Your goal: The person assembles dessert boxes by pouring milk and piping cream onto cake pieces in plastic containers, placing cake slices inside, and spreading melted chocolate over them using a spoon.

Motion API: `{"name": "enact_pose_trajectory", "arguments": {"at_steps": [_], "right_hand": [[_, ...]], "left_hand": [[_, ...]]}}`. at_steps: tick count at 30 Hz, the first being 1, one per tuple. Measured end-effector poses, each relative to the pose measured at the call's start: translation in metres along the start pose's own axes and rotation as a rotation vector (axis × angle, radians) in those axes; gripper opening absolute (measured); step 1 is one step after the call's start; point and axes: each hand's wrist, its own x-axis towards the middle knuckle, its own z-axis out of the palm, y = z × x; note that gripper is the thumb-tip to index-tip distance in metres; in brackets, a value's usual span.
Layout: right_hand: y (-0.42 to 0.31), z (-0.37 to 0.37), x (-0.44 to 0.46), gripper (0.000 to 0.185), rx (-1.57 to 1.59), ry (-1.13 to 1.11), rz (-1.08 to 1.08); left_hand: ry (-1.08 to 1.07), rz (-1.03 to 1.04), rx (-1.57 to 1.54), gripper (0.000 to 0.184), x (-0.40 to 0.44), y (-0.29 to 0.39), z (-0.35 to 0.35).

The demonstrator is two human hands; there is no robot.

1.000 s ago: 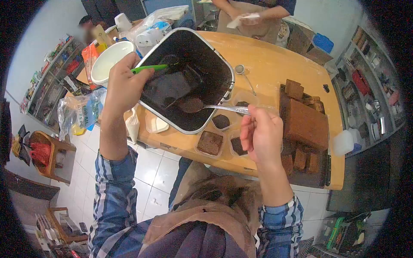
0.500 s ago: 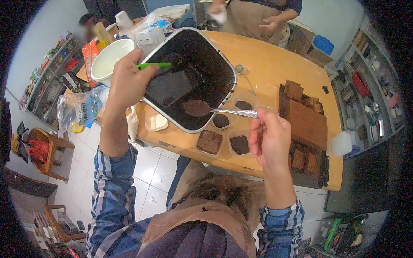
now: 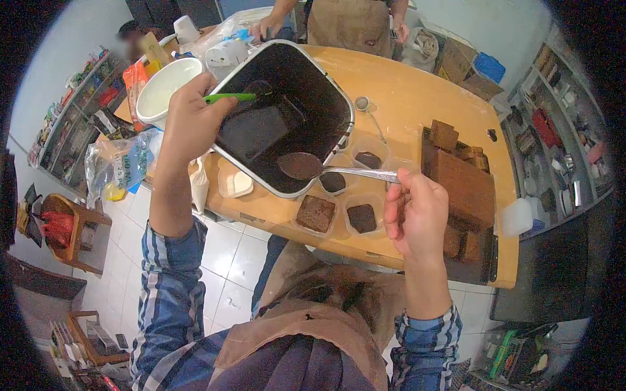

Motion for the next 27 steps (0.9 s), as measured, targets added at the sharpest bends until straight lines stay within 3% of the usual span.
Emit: {"name": "enact_pose_trajectory", "arguments": {"at_steps": [27], "right_hand": [[0.009, -0.029, -0.018, 0.033, 0.012, 0.076, -0.008]], "left_hand": [[0.081, 0.005, -0.026, 0.022, 0.014, -0.021, 0.011]]}}
